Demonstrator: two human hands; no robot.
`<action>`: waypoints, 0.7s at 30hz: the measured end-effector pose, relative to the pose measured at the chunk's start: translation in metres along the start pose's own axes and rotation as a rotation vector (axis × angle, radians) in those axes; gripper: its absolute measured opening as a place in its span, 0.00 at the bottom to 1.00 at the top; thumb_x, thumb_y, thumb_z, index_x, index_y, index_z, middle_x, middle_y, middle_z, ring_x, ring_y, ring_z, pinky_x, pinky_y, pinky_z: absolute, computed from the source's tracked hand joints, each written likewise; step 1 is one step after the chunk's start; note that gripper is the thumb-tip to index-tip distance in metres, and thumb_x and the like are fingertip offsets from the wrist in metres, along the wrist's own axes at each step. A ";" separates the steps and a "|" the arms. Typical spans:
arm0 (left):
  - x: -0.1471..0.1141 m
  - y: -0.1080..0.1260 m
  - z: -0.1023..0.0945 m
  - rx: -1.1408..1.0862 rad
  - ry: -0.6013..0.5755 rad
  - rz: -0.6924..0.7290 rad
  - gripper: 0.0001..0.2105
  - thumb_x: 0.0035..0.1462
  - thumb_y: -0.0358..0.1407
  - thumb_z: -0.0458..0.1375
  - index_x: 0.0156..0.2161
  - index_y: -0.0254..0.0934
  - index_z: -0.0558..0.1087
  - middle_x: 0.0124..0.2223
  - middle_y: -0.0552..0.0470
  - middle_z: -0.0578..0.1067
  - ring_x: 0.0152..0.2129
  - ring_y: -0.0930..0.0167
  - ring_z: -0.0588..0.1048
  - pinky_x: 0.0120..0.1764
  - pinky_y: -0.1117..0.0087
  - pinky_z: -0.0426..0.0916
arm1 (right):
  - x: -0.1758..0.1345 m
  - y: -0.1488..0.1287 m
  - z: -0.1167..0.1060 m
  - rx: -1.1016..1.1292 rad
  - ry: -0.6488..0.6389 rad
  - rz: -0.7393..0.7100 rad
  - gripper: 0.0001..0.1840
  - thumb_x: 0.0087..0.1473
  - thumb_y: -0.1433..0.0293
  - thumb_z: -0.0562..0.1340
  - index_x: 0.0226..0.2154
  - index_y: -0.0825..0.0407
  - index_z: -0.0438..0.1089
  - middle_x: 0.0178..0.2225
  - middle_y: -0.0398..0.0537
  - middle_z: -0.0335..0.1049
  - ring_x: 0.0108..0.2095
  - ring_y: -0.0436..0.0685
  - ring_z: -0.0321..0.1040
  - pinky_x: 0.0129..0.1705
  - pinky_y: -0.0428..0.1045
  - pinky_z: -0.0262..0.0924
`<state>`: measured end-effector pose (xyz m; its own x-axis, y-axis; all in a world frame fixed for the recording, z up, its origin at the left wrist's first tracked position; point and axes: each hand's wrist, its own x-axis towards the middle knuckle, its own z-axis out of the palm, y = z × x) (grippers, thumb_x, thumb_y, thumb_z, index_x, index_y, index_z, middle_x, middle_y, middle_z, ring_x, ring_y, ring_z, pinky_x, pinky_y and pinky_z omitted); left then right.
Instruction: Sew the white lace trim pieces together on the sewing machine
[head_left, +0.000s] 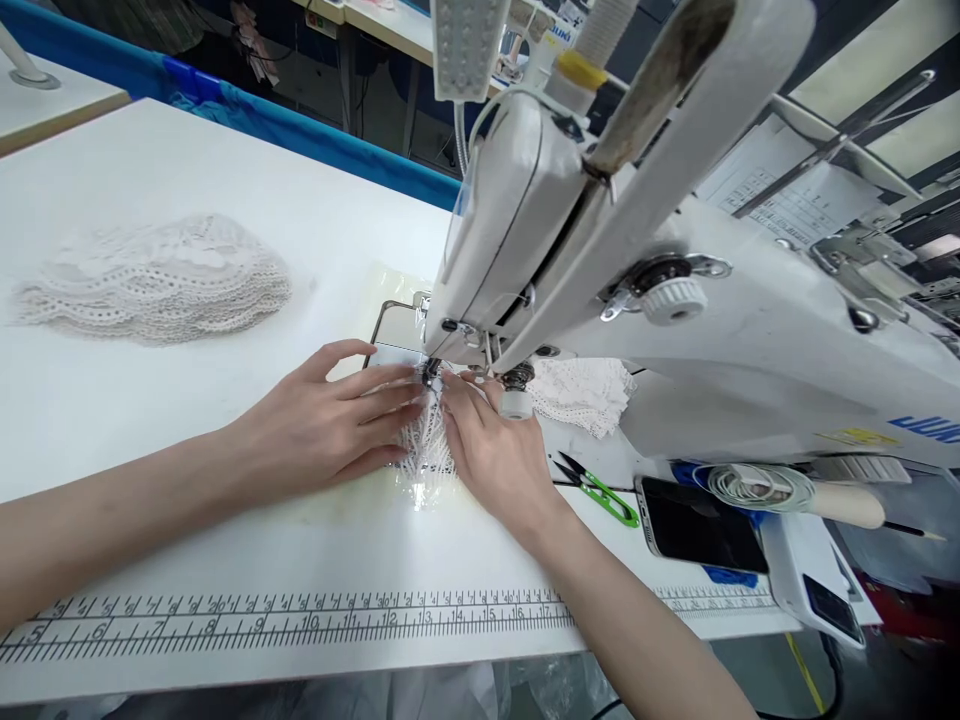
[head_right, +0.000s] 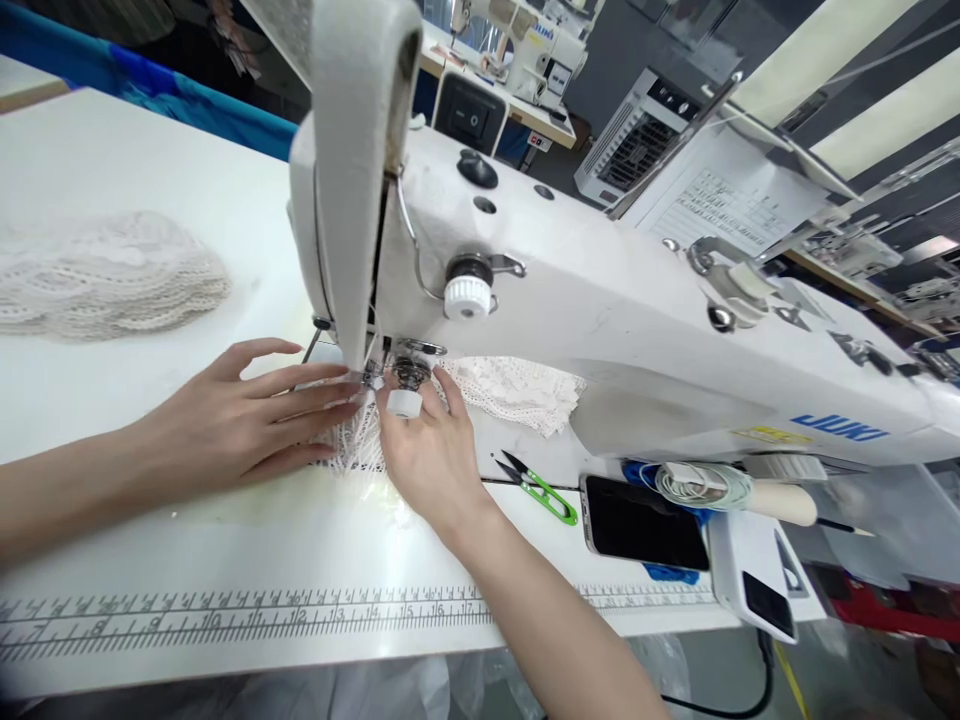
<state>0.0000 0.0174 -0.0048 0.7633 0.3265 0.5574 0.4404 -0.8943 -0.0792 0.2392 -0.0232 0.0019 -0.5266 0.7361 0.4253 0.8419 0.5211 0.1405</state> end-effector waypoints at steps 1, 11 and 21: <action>0.000 0.001 -0.002 -0.015 0.009 0.036 0.16 0.75 0.44 0.52 0.53 0.37 0.77 0.51 0.50 0.84 0.53 0.63 0.79 0.64 0.56 0.61 | -0.001 0.001 -0.001 0.016 0.013 -0.016 0.17 0.64 0.81 0.57 0.49 0.54 0.76 0.54 0.50 0.80 0.51 0.60 0.76 0.60 0.58 0.69; 0.005 0.005 -0.004 -0.008 0.059 0.083 0.15 0.73 0.26 0.47 0.44 0.30 0.77 0.45 0.46 0.85 0.42 0.68 0.83 0.48 0.65 0.74 | -0.004 0.000 -0.015 0.265 0.048 -0.090 0.26 0.67 0.53 0.60 0.50 0.59 0.75 0.45 0.55 0.83 0.43 0.62 0.78 0.50 0.57 0.71; -0.011 0.016 0.007 0.083 0.036 0.088 0.15 0.70 0.24 0.50 0.56 0.27 0.74 0.54 0.43 0.83 0.54 0.63 0.78 0.56 0.59 0.70 | -0.007 0.002 -0.013 0.201 0.132 -0.226 0.15 0.59 0.82 0.57 0.39 0.57 0.79 0.44 0.50 0.84 0.43 0.56 0.80 0.48 0.52 0.74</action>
<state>0.0018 0.0021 -0.0182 0.7842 0.2353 0.5742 0.4109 -0.8903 -0.1963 0.2462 -0.0334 0.0111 -0.6665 0.5362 0.5179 0.6582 0.7495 0.0710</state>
